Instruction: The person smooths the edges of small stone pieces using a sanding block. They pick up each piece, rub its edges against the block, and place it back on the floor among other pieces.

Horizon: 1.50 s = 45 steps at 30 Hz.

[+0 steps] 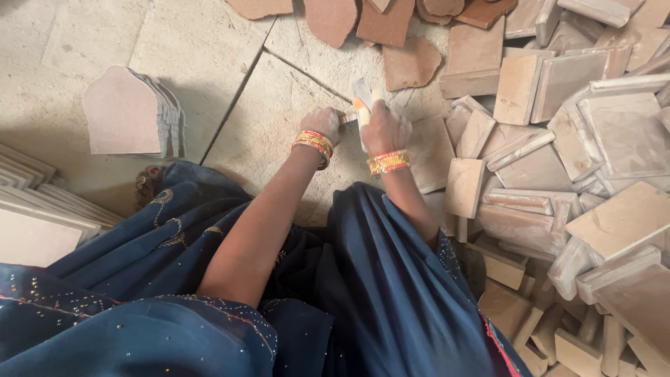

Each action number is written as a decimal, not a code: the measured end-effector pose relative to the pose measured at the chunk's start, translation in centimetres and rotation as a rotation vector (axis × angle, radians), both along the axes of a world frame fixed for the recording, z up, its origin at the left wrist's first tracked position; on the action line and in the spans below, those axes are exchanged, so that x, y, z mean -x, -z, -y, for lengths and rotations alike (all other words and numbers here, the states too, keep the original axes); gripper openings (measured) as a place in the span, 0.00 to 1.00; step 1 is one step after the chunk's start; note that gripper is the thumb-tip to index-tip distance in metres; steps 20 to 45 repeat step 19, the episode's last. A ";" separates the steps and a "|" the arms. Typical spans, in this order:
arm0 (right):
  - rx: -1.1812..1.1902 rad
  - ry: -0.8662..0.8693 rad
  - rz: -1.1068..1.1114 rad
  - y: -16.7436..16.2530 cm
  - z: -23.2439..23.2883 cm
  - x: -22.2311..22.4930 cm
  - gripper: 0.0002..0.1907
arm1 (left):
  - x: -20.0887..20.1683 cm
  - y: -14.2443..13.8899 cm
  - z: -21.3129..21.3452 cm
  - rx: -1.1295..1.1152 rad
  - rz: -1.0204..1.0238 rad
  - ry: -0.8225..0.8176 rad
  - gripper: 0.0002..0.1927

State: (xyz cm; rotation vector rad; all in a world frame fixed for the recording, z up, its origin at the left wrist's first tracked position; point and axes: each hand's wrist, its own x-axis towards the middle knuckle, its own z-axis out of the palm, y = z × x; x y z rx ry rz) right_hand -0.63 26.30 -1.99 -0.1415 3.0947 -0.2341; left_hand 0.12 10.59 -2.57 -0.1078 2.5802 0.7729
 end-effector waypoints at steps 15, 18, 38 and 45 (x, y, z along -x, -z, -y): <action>0.280 0.057 -0.145 0.8 -3.0 -8.2 0.17 | 0.9 1.0 0.4 0.003 -0.048 0.014 0.13; 0.418 0.122 -0.103 -1.0 -3.1 -8.6 0.21 | 0.5 1.9 0.4 0.016 -0.038 0.016 0.13; 0.422 0.124 -0.100 -3.7 -6.5 -11.8 0.21 | 0.5 2.1 0.5 0.025 -0.019 0.020 0.13; 0.422 0.124 -0.100 -3.7 -6.5 -11.8 0.21 | 0.5 2.1 0.5 0.025 -0.019 0.020 0.13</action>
